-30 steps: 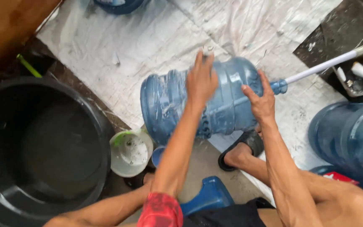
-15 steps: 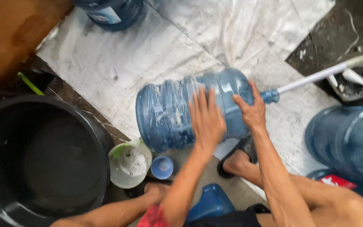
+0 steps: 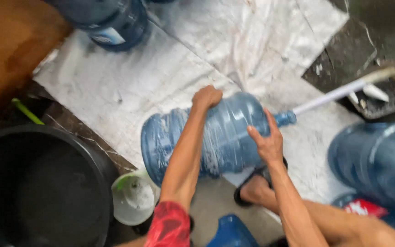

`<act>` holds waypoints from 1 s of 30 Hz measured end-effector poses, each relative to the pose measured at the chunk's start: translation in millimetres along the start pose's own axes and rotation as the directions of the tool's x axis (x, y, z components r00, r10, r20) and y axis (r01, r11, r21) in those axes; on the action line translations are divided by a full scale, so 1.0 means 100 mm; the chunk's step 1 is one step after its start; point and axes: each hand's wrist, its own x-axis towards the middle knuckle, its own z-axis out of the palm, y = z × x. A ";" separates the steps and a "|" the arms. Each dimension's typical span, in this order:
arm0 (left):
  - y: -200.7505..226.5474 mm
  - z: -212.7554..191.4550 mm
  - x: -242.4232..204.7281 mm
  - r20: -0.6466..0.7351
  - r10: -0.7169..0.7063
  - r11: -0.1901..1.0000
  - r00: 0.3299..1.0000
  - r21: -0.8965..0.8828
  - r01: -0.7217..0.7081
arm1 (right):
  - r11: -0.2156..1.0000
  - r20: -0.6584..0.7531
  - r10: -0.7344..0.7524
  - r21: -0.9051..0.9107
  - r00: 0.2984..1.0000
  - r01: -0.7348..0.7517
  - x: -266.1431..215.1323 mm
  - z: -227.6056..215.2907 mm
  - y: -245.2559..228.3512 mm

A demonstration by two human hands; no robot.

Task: The person scrubs the exterior of a large blue water jug with a soapy sponge, rinses it with water from a nearby basin, and then uses a long white brush to clean the interior. The person repeats the scrubbing and rinsing process on the jug's exterior.

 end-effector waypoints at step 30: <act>0.49 0.57 -2.57 -0.659 0.553 0.800 0.509 0.248 -0.547 | 0.549 0.098 0.693 0.571 0.715 -0.610 0.48 0.21 0.90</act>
